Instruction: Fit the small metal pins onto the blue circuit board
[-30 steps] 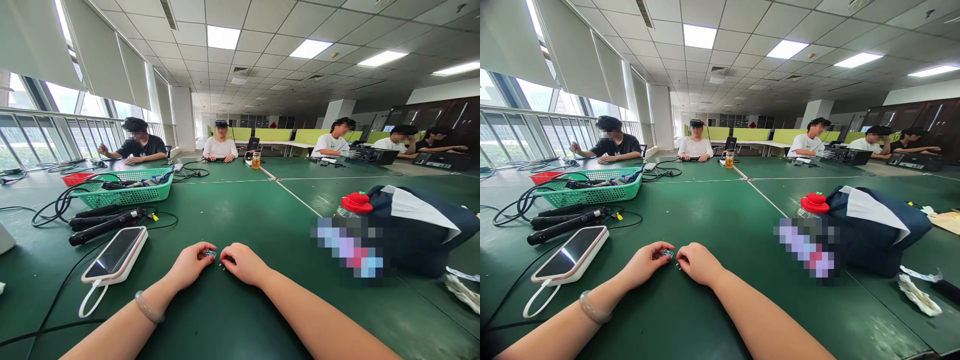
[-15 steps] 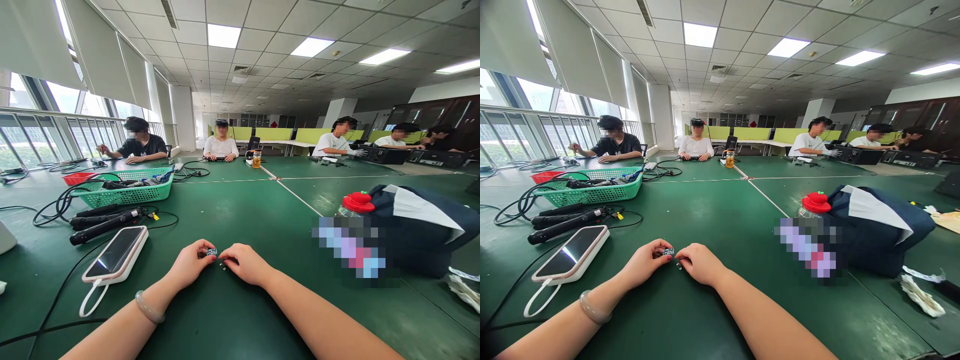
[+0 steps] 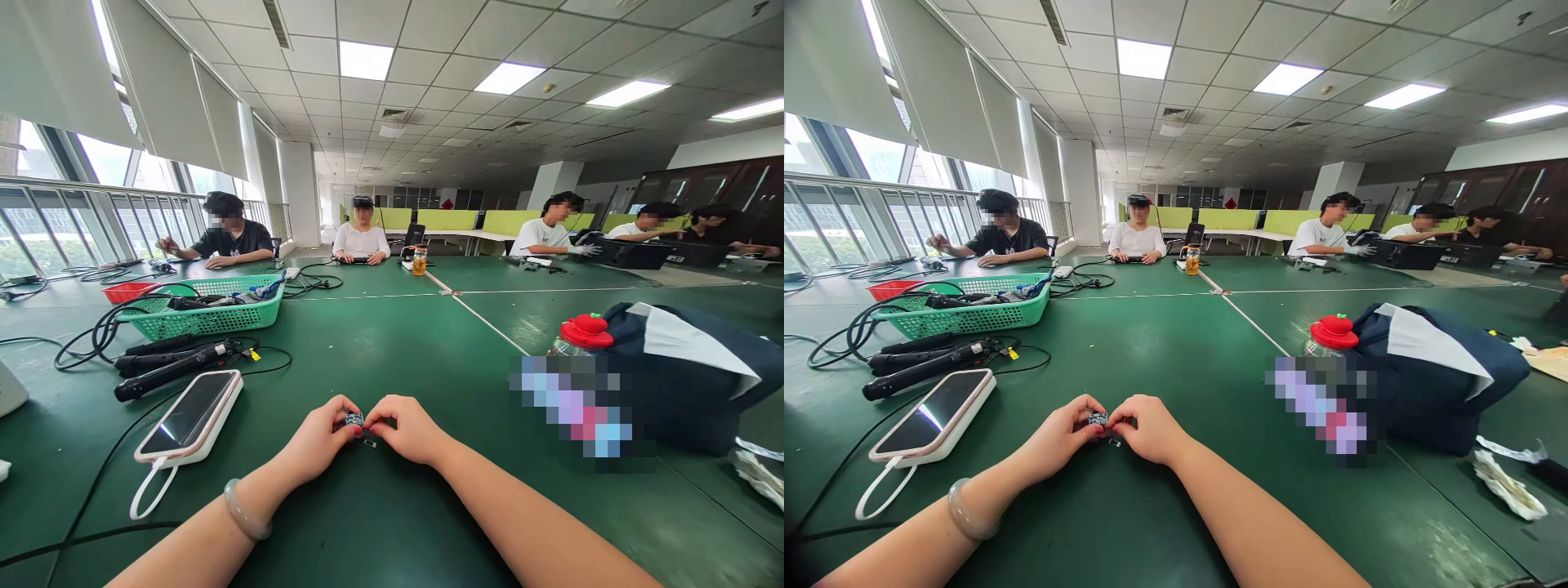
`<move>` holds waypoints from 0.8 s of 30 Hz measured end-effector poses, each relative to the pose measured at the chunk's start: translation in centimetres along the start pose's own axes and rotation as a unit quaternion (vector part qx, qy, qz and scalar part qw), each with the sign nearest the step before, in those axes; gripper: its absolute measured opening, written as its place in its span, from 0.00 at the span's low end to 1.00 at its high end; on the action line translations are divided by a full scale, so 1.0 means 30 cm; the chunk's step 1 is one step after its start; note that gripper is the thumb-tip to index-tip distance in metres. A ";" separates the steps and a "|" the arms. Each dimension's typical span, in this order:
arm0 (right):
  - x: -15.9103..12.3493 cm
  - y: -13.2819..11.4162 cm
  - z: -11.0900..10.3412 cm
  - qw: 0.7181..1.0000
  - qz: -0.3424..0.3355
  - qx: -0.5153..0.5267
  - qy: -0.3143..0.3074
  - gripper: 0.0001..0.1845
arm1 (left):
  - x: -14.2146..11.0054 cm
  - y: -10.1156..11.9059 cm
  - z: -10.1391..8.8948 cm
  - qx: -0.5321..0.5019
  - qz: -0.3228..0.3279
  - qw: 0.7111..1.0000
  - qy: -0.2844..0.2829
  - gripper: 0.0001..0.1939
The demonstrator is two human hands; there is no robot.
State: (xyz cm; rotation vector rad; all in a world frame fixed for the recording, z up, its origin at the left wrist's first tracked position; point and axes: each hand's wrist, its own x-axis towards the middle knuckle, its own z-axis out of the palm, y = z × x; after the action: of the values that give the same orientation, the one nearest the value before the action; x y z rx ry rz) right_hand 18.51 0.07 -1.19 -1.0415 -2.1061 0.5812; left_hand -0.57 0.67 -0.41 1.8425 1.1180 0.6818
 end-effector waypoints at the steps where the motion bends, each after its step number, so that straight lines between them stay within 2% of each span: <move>1: 0.000 -0.004 0.000 1.000 0.012 0.002 0.007 0.09 | 0.002 -0.003 0.000 -0.002 0.000 1.000 0.004 0.11; 7: 0.001 -0.034 0.005 0.995 0.065 0.054 0.052 0.06 | 0.006 0.002 0.003 -0.038 0.002 0.999 0.013 0.12; 11: 0.006 -0.044 0.016 0.990 0.038 0.085 0.102 0.04 | 0.008 0.005 0.005 -0.094 0.010 0.996 -0.007 0.13; 16: 0.005 -0.053 0.025 0.988 0.017 0.110 0.106 0.05 | 0.008 0.007 0.007 -0.187 0.009 0.981 -0.049 0.16; 24: 0.001 -0.071 0.013 0.986 -0.009 0.106 0.125 0.03 | -0.001 0.031 0.002 -0.266 -0.010 0.963 -0.045 0.17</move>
State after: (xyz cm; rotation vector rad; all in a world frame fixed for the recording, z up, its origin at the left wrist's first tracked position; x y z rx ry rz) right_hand 17.16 -1.14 -0.05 -0.9228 -1.7910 0.6179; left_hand -0.16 0.40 0.37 1.3839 0.7938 0.7895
